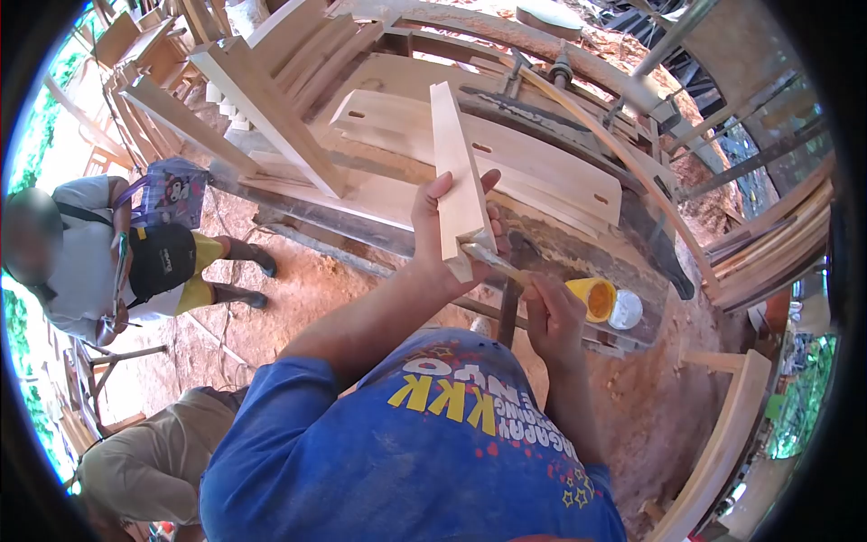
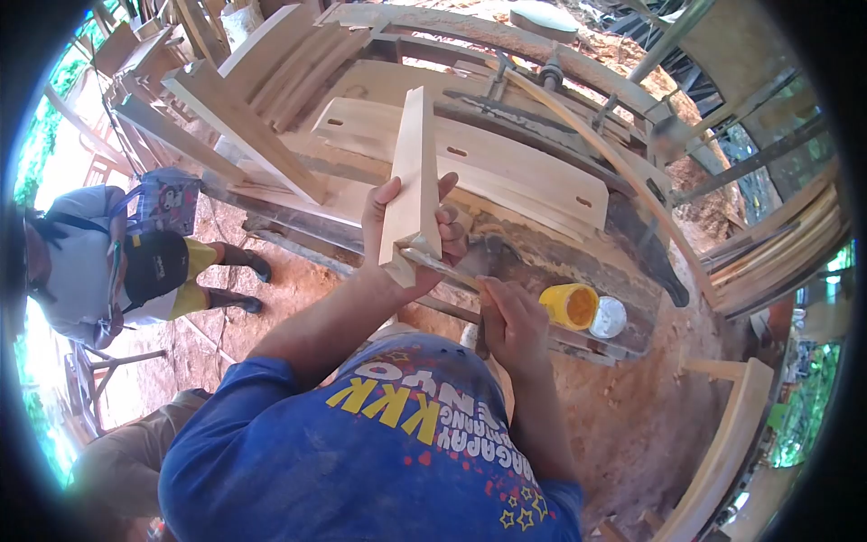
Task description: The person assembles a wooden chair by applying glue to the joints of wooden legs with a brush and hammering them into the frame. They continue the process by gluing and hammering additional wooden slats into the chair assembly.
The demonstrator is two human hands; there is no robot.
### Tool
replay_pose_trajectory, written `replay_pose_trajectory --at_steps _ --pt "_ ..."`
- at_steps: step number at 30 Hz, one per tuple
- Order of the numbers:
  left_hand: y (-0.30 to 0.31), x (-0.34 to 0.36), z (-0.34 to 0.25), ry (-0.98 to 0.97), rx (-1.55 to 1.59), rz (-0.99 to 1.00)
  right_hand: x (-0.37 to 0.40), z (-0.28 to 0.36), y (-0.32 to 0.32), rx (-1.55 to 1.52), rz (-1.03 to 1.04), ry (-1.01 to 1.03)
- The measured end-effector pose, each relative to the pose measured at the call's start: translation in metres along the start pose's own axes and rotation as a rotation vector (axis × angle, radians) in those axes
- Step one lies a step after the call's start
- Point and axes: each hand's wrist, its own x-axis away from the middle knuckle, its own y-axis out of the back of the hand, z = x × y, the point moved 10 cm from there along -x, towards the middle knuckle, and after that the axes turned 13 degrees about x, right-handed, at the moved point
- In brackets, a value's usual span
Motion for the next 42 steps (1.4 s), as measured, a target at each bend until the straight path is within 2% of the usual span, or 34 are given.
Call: replay_pose_trajectory --at_steps 2,5,6,8,12,15,17,19,22,25,28,30,32,33,34,36,38,39,42 --pt "-0.003 0.002 -0.004 -0.002 0.004 -0.012 -0.003 0.004 0.002 0.01 -0.055 0.037" --pt "0.001 0.005 -0.005 -0.031 -0.031 -0.137 -0.006 -0.004 0.007 0.0 -0.009 -0.056" --pt "0.01 0.003 -0.007 0.028 -0.115 -0.025 -0.004 -0.012 0.012 -0.046 -0.032 -0.126" --pt "0.035 0.003 -0.016 0.026 -0.209 -0.062 0.004 -0.03 0.022 -0.136 -0.076 -0.273" --pt "0.055 0.019 -0.033 -0.019 -0.474 -0.216 0.016 -0.048 0.044 -0.15 -0.16 -0.313" --pt "0.114 0.032 -0.068 0.132 -0.486 -0.28 0.035 -0.074 0.057 -0.137 -0.192 -0.412" --pt "0.131 0.047 -0.092 0.103 -0.727 -0.35 0.047 -0.089 0.078 -0.053 -0.204 -0.492" --pt "0.132 0.063 -0.12 0.011 -1.335 -0.507 0.05 -0.098 0.101 0.182 -0.123 -0.493" --pt "0.132 0.092 -0.139 0.091 -2.229 -0.407 0.048 -0.106 0.121 0.354 -0.078 -0.497" --pt "0.153 0.117 -0.144 0.247 -1.821 -0.443 0.05 -0.117 0.11 0.199 -0.06 -0.604" --pt "0.155 0.088 -0.145 0.119 -1.504 -0.471 0.046 -0.112 0.069 -0.172 -0.127 -0.681" --pt "0.175 0.051 -0.16 0.079 -1.49 -0.542 0.037 -0.11 0.035 -0.445 -0.024 -0.677" --pt "0.182 0.027 -0.171 -0.027 -1.712 -0.583 0.03 -0.109 0.01 -0.637 0.049 -0.626" --pt "0.179 0.021 -0.174 -0.085 -1.816 -0.6 0.024 -0.105 0.011 -0.654 0.061 -0.627" --pt "0.165 0.029 -0.175 -0.136 -2.052 -0.651 0.016 -0.097 0.014 -0.671 0.07 -0.627" --pt "0.139 0.064 -0.164 -0.177 -2.141 -0.547 0.004 -0.09 0.026 -0.713 0.069 -0.584" --pt "0.119 0.104 -0.14 -0.138 -1.842 -0.36 0.003 -0.088 0.036 -0.765 0.06 -0.513" --pt "0.11 0.115 -0.133 -0.109 -1.693 -0.276 0.001 -0.089 0.032 -0.693 0.064 -0.515" --pt "0.123 0.111 -0.12 0.077 -1.604 -0.401 -0.001 -0.08 0.016 -0.554 0.165 -0.531"
